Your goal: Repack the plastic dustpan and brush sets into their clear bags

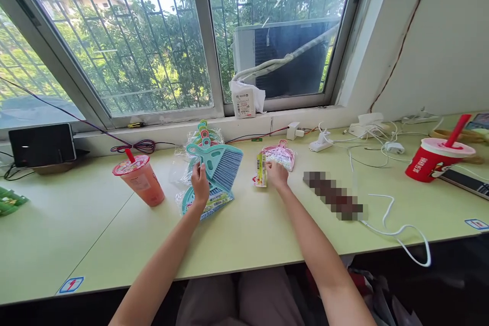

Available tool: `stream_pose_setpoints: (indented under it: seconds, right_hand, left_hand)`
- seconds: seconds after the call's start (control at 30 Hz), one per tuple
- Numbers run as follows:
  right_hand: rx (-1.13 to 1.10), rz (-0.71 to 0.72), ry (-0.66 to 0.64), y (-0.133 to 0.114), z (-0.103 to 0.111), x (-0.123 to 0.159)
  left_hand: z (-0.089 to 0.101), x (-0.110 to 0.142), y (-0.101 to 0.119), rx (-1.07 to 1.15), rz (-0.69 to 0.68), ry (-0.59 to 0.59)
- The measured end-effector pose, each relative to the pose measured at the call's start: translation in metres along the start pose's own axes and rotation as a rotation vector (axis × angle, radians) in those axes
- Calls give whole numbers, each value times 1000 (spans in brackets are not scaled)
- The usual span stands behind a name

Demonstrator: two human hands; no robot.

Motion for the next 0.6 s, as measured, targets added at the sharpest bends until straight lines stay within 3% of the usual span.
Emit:
stream_pose_setpoints:
  seconds: [0.07, 0.13, 0.2, 0.27, 0.33, 0.4, 0.53, 0.6]
  right_hand:
    - [222, 88, 156, -16, 21, 8]
    - [322, 294, 259, -51, 22, 27]
    - [271, 547, 221, -89, 0, 51]
    - [179, 717, 90, -117, -30, 74]
    - [131, 731, 54, -127, -49, 86]
    - [68, 700, 54, -128, -52, 89]
    - [-134, 672, -62, -126, -35, 79]
    - [-328, 601, -168, -121, -22, 68]
  left_hand:
    - [0, 3, 4, -11, -13, 1]
    - [-5, 7, 10, -33, -44, -26]
    - [-16, 14, 18, -69, -103, -82]
    - [-31, 24, 28, -112, -182, -167]
    - [-45, 34, 36, -144, -255, -252]
    - [-54, 43, 44, -164, -310, -314]
    - [-62, 43, 51, -112, -302, -416]
    - [-53, 31, 47, -58, -247, -369]
Point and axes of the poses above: each hand's wrist, its own x-axis away from the middle knuckle, its own z-axis out of the back of the hand, y = z × x, the point moved 10 cm from there along -x, towards the middle knuckle, and after that the axes turned 10 degrees about -y, right-handed, at the moved point
